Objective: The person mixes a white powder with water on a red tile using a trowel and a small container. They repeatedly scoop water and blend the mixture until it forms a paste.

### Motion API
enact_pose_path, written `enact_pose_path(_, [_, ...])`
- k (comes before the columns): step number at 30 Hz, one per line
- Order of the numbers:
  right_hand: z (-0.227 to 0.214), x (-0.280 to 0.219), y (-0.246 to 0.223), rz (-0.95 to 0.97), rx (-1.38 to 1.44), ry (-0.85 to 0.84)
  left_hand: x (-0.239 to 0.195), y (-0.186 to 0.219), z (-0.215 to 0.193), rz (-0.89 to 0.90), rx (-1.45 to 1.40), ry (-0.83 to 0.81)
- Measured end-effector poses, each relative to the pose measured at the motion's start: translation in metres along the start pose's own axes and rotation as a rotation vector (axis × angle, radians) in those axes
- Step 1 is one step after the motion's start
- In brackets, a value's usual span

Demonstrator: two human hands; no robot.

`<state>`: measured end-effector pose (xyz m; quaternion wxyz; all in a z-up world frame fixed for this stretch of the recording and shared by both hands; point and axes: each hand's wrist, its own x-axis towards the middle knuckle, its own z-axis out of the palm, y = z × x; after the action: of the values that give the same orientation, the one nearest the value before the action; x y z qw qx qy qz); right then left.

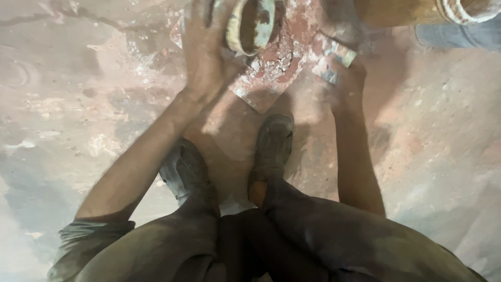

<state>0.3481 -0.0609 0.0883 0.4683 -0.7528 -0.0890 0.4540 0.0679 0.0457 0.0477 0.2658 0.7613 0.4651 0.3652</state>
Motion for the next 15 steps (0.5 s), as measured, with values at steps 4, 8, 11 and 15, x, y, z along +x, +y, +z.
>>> enact_pose_path(4, [0.003,0.02,0.03,-0.24,-0.071,-0.092,-0.01,-0.027,-0.01,-0.136,-0.301,0.061])
enact_pose_path(8, [0.023,0.031,0.033,-0.442,-0.084,-0.2,-0.018,-0.062,-0.018,-0.235,-0.311,0.086])
enact_pose_path(11, [0.047,0.034,0.011,-0.75,-0.486,-0.2,-0.022,-0.078,-0.018,-0.169,-0.568,0.179])
enact_pose_path(15, [0.073,0.016,-0.011,-1.086,-0.892,-0.172,-0.031,-0.096,-0.026,-0.246,-0.432,0.216])
